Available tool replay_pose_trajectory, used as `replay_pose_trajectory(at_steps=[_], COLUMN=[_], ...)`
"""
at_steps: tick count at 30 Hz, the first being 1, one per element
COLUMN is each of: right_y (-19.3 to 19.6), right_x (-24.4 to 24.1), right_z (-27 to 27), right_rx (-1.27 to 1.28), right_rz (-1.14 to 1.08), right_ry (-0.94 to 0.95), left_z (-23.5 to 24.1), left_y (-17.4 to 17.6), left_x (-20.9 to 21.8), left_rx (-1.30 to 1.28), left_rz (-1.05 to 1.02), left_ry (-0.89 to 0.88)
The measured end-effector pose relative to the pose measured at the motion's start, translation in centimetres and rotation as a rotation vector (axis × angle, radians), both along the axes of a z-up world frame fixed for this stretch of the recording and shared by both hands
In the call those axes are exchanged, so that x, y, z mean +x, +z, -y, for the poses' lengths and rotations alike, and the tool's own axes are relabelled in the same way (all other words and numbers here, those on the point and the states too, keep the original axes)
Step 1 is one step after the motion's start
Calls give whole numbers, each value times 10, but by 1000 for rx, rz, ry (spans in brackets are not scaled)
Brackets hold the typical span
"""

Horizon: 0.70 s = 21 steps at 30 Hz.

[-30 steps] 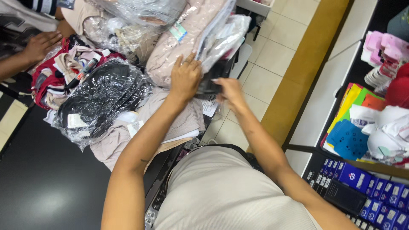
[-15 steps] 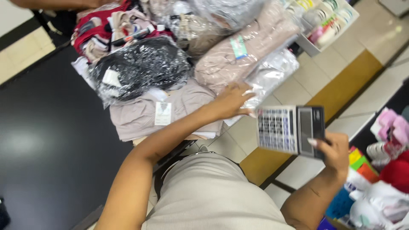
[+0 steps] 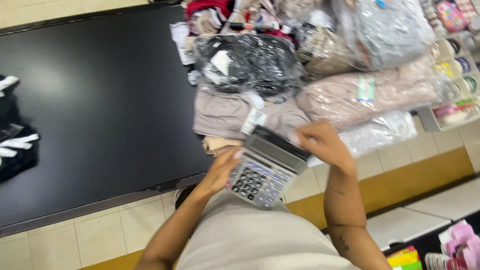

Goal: The person holds a receipt to check items, enters numbers into a calculator on a counter, and then picks up and labels bras with a marker.

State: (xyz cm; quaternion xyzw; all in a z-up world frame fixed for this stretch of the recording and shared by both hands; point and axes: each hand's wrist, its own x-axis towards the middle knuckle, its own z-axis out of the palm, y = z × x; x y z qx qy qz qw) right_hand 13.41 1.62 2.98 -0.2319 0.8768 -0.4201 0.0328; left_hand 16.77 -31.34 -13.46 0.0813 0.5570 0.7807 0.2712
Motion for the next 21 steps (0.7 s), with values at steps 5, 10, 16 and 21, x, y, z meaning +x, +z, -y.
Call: replay_pose_trajectory(at_steps=[5, 10, 16, 21], right_y=[-63, -98, -126, -161], right_x=[-97, -194, -295, -320], right_z=[182, 350, 387, 360], right_rx=[-8, 350, 518, 749], right_rz=[-46, 150, 277, -237], right_ry=[-116, -77, -585, -662], left_z=[151, 263, 362, 388], left_y=[-53, -8, -55, -65], left_x=[24, 21, -18, -47], left_rx=[-157, -183, -169, -443], left_rz=[256, 302, 312, 50], left_ry=[748, 1077, 1048, 817])
